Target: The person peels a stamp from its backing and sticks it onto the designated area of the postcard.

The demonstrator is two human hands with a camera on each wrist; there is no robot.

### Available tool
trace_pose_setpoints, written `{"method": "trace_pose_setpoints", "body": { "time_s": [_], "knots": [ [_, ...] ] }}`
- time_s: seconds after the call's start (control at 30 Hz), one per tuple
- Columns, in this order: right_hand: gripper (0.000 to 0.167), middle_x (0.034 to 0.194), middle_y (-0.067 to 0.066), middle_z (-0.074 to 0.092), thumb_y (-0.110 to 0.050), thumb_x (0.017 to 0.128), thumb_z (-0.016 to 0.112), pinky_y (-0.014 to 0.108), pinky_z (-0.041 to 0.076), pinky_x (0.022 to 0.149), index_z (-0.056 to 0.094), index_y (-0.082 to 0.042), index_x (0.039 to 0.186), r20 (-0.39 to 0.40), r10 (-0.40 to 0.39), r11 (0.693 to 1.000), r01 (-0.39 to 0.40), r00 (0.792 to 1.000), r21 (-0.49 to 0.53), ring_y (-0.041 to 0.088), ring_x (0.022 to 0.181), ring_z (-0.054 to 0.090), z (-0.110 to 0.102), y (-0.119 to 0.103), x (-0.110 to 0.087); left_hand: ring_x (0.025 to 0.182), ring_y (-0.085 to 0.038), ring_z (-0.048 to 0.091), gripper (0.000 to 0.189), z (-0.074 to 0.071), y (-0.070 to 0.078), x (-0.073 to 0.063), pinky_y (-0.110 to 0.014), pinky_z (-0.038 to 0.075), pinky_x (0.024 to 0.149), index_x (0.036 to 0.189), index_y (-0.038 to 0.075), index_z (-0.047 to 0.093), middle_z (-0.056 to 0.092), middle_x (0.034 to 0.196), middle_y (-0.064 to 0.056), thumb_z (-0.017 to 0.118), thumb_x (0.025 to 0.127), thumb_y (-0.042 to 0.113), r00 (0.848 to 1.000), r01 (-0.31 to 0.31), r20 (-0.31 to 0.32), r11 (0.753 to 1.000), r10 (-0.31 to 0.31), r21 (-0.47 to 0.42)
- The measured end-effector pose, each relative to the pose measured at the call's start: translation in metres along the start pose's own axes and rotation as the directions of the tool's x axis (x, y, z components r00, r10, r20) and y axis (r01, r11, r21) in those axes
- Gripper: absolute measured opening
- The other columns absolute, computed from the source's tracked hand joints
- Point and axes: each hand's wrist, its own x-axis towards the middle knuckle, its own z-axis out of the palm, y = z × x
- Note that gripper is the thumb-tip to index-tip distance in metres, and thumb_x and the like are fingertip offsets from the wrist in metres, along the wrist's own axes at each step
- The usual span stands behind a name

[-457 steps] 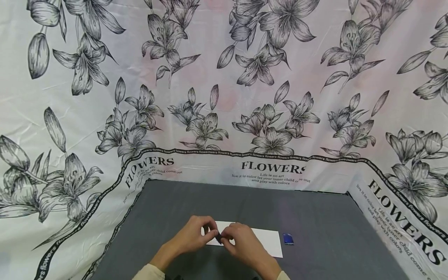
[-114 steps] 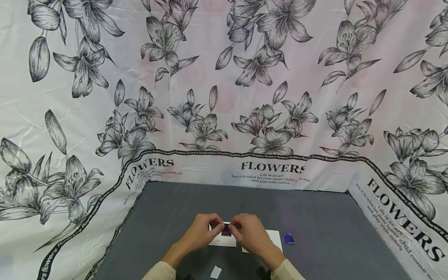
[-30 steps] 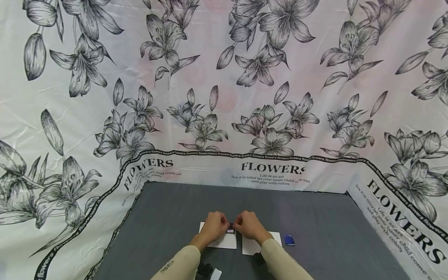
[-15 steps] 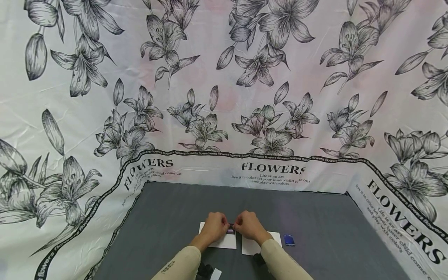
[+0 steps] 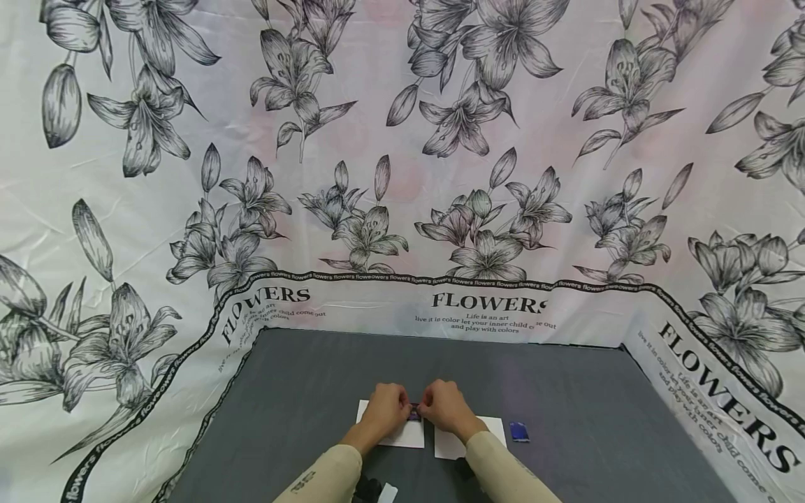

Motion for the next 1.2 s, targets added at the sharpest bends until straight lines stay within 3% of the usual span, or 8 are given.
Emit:
{"method": "trace_pose_setpoints", "body": {
  "time_s": [0.1, 0.3, 0.43, 0.6, 0.73, 0.83, 0.97, 1.2],
  "knots": [
    [0.021, 0.069, -0.001, 0.063, -0.009, 0.092, 0.08, 0.033, 0.045, 0.054, 0.072, -0.013, 0.072, 0.004, 0.022, 1.0, -0.022, 1.0, -0.02, 0.016, 0.061, 0.056, -0.004, -0.009, -0.004, 0.057, 0.001, 0.048, 0.019, 0.001, 0.0, 0.0, -0.021, 0.042, 0.053, 0.075, 0.02, 0.071, 0.054, 0.066, 0.016, 0.082, 0.089, 0.015, 1.0, 0.003, 0.002, 1.0, -0.003, 0.018],
    [0.019, 0.071, -0.001, 0.065, -0.013, 0.093, 0.079, 0.034, 0.046, 0.052, 0.075, -0.014, 0.074, -0.046, -0.044, 0.991, 0.037, 0.998, -0.13, 0.016, 0.06, 0.055, 0.016, 0.014, 0.007, 0.058, -0.001, 0.048, 0.017, 0.002, -0.001, -0.001, -0.024, 0.042, 0.054, 0.077, 0.019, 0.069, 0.056, 0.068, 0.013, 0.083, 0.088, 0.015, 1.0, -0.008, -0.009, 1.0, 0.008, 0.011],
    [0.017, 0.07, 0.0, 0.066, -0.011, 0.091, 0.081, 0.035, 0.048, 0.052, 0.075, -0.011, 0.074, -0.06, -0.049, 0.989, 0.04, 0.997, -0.145, 0.016, 0.059, 0.056, 0.009, -0.002, 0.001, 0.061, -0.002, 0.049, 0.015, 0.002, -0.001, -0.003, -0.025, 0.043, 0.057, 0.084, 0.017, 0.069, 0.059, 0.071, 0.011, 0.084, 0.087, 0.016, 1.0, -0.006, -0.018, 1.0, 0.006, 0.0],
    [0.015, 0.072, 0.001, 0.067, -0.008, 0.089, 0.083, 0.033, 0.05, 0.055, 0.076, -0.009, 0.076, -0.052, 0.016, 0.987, -0.024, 0.999, -0.159, 0.015, 0.06, 0.057, -0.003, -0.026, -0.009, 0.059, -0.002, 0.05, 0.021, 0.0, 0.002, -0.006, -0.025, 0.043, 0.056, 0.086, 0.018, 0.064, 0.058, 0.071, 0.011, 0.085, 0.087, 0.014, 0.999, -0.003, -0.032, 1.0, 0.002, -0.02],
    [0.014, 0.074, 0.001, 0.068, -0.01, 0.087, 0.086, 0.037, 0.052, 0.059, 0.075, -0.01, 0.079, -0.089, 0.021, 0.985, -0.035, 0.996, -0.169, 0.015, 0.064, 0.058, -0.005, -0.028, -0.011, 0.058, -0.002, 0.049, 0.023, -0.002, 0.004, -0.008, -0.024, 0.042, 0.054, 0.081, 0.019, 0.064, 0.056, 0.069, 0.013, 0.084, 0.085, 0.01, 0.997, -0.03, -0.065, 0.999, 0.028, -0.033],
    [0.016, 0.075, 0.001, 0.066, -0.01, 0.085, 0.087, 0.041, 0.051, 0.059, 0.072, -0.01, 0.081, -0.144, -0.064, 0.981, 0.036, 0.988, -0.19, 0.016, 0.065, 0.057, -0.001, -0.018, -0.009, 0.058, -0.001, 0.047, 0.021, -0.001, 0.003, -0.007, -0.024, 0.041, 0.054, 0.079, 0.019, 0.065, 0.054, 0.068, 0.014, 0.083, 0.085, 0.009, 0.996, -0.051, -0.077, 0.998, 0.048, -0.04],
    [0.013, 0.077, 0.0, 0.065, -0.008, 0.084, 0.084, 0.041, 0.05, 0.06, 0.072, -0.011, 0.082, -0.158, -0.188, 0.964, 0.15, 0.969, -0.221, 0.016, 0.067, 0.057, 0.006, -0.004, -0.005, 0.061, -0.003, 0.049, 0.015, -0.003, 0.004, -0.007, -0.026, 0.043, 0.056, 0.081, 0.016, 0.07, 0.059, 0.07, 0.011, 0.082, 0.085, 0.008, 0.994, -0.081, -0.078, 0.996, 0.078, -0.042],
    [0.005, 0.074, -0.003, 0.07, -0.008, 0.083, 0.08, 0.039, 0.051, 0.058, 0.08, -0.013, 0.081, -0.138, -0.25, 0.948, 0.213, 0.958, -0.237, 0.012, 0.065, 0.06, 0.006, -0.004, -0.004, 0.064, -0.003, 0.051, 0.01, -0.001, 0.001, -0.005, -0.028, 0.045, 0.058, 0.084, 0.016, 0.073, 0.062, 0.073, 0.011, 0.08, 0.085, 0.008, 0.993, -0.106, -0.051, 0.994, 0.106, -0.009]
  ]
}}
